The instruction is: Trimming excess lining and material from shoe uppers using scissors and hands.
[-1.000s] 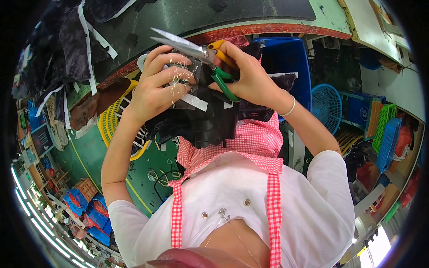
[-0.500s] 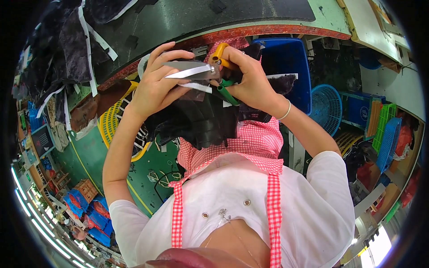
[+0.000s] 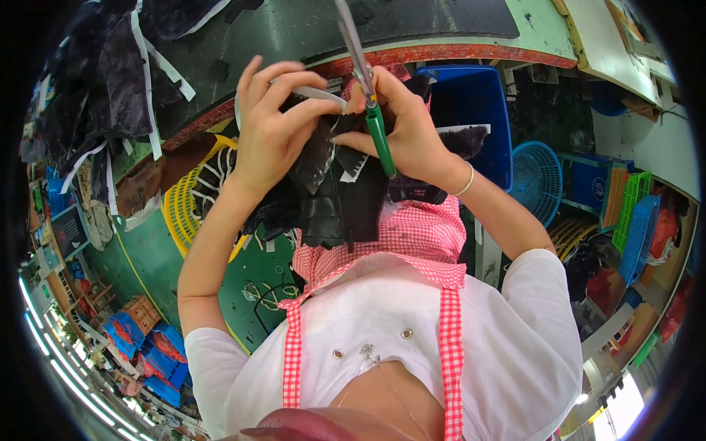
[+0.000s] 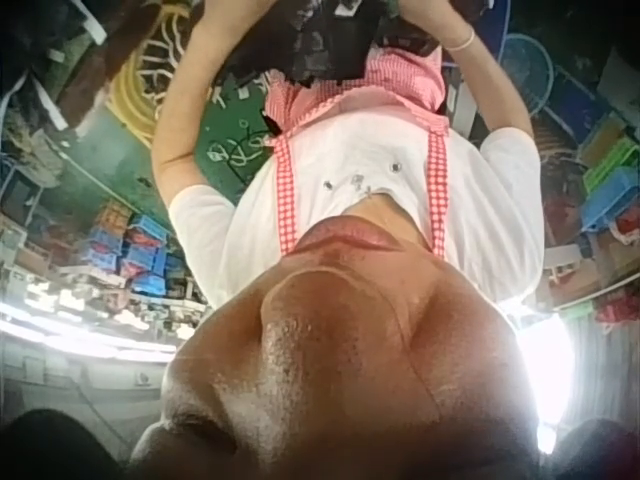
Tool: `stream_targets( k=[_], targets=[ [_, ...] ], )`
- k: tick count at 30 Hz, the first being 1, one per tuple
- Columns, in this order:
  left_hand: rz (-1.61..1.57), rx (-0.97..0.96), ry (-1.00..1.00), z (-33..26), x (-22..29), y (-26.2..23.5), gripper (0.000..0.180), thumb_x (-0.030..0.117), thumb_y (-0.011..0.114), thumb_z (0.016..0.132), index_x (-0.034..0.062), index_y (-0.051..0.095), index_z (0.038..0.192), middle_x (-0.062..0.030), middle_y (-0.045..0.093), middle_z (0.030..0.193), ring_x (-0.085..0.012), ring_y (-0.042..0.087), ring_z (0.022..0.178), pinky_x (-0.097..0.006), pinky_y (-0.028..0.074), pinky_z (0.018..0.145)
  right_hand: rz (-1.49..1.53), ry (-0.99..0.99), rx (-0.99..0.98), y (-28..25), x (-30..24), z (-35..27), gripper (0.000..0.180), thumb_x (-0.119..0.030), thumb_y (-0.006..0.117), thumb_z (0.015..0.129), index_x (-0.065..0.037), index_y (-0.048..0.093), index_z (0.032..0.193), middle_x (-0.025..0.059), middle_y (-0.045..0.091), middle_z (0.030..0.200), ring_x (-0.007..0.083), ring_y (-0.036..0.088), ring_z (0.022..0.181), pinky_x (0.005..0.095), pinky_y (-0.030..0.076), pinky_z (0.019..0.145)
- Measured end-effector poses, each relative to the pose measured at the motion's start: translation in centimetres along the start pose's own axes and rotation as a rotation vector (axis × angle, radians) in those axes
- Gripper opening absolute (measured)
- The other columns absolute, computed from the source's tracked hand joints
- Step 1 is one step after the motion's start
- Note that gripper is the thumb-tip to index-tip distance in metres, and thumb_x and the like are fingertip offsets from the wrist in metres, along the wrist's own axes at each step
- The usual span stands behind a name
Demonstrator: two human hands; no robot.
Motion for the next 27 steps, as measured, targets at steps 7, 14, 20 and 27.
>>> stream_targets(
  k=[7, 14, 20, 27],
  targets=[
    [-0.01, -0.117, -0.171, 0.8, 1.8, -1.5, 0.035, 0.039, 0.069, 0.081, 0.0084, 0.07, 0.098, -0.009, 0.063, 0.108, -0.0296, 0.052, 0.116, -0.05, 0.033, 0.103, 0.195, -0.001, 0.183, 0.4, -2.0, 1.6, 0.05, 0.007, 0.079, 0.07, -0.006, 0.049, 0.109, -0.0016, 0.051, 0.092, 0.0064, 0.054, 0.087, 0.0215, 0.048, 0.08],
    [-1.227, -0.71, -0.664, -1.6, -0.1, -3.0, 0.023, 0.02, 0.072, 0.086, -0.0007, 0.07, 0.096, 0.0045, 0.065, 0.08, -0.0018, 0.055, 0.074, -0.021, 0.045, 0.065, 0.291, 0.307, -0.307, -2.3, -4.0, 1.1, 0.032, -0.032, 0.061, 0.092, -0.003, 0.05, 0.1, 0.0017, 0.049, 0.069, 0.0104, 0.051, 0.061, 0.0232, 0.041, 0.053],
    [-1.26, -0.73, -0.659, -1.1, -1.2, -3.0, 0.027, 0.022, 0.075, 0.084, -0.0012, 0.069, 0.098, 0.0022, 0.066, 0.083, -0.0024, 0.056, 0.075, -0.02, 0.045, 0.065, -0.157, 0.35, -0.715, -2.0, -3.9, -0.4, 0.063, -0.054, 0.072, 0.076, -0.001, 0.05, 0.1, 0.0086, 0.045, 0.074, 0.0179, 0.046, 0.066, 0.0309, 0.037, 0.058],
    [-1.272, -0.667, -0.75, -0.6, -1.4, -3.2, 0.032, 0.023, 0.075, 0.085, -0.0011, 0.067, 0.104, 0.0023, 0.064, 0.082, -0.0027, 0.055, 0.077, -0.021, 0.044, 0.065, -0.225, 0.285, -0.662, -2.7, -4.3, 0.5, 0.061, -0.057, 0.074, 0.074, -0.001, 0.051, 0.078, 0.0036, 0.043, 0.058, 0.0119, 0.041, 0.048, 0.0251, 0.03, 0.047]
  ],
)
Point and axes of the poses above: each hand's wrist, its own z-axis towards the middle knuckle, its own y-axis out of the palm, x = y × z, the point moved 4 cm from there along z, towards the middle knuckle
